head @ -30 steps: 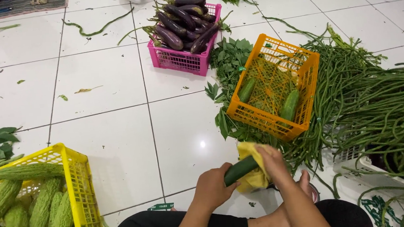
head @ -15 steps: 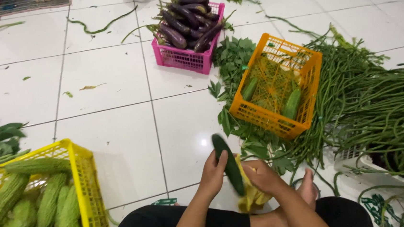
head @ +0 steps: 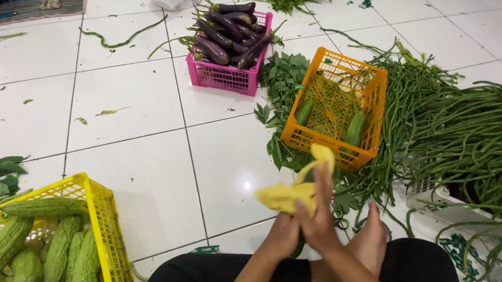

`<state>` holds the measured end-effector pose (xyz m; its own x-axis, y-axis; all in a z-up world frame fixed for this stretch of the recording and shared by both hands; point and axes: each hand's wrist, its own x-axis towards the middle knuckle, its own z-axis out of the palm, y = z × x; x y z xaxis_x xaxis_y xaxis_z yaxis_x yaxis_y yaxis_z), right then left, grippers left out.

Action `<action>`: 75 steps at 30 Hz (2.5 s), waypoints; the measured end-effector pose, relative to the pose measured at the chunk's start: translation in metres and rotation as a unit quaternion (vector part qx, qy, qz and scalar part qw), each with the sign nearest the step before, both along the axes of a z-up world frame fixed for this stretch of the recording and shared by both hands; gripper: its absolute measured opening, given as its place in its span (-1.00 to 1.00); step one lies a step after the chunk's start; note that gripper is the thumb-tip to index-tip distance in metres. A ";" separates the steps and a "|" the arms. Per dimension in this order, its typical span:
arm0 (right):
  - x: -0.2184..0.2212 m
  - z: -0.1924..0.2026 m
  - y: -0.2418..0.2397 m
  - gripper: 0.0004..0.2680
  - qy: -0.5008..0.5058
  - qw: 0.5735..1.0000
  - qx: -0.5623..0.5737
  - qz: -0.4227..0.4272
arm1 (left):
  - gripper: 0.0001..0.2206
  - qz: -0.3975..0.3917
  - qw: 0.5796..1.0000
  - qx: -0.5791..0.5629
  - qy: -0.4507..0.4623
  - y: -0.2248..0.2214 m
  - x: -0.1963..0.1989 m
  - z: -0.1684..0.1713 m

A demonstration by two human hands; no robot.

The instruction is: The person is sitting on the floor cleaning harvested cucumbers by wiping them with a cloth and sorting them.

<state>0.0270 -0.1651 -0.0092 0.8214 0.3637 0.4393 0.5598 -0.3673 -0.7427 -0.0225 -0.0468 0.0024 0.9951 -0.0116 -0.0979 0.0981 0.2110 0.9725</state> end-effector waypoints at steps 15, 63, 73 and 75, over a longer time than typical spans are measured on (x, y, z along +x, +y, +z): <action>-0.009 0.023 -0.022 -0.74 -0.001 0.988 0.051 -0.147 | -0.46 -0.008 0.999 -0.024 -0.034 -0.005 -0.003 -0.013; 0.275 0.025 -0.055 -0.71 0.289 0.865 -0.376 -0.165 | -0.43 -0.160 0.908 0.377 0.093 -0.008 0.027 -0.057; 0.050 0.047 -0.235 -0.90 0.042 0.974 -0.073 -0.210 | -0.49 0.008 0.963 0.266 -0.043 -0.021 0.021 -0.021; 0.006 0.050 -0.278 -0.89 0.170 0.941 0.019 -0.293 | -0.53 0.118 0.969 0.191 -0.100 -0.025 0.020 -0.008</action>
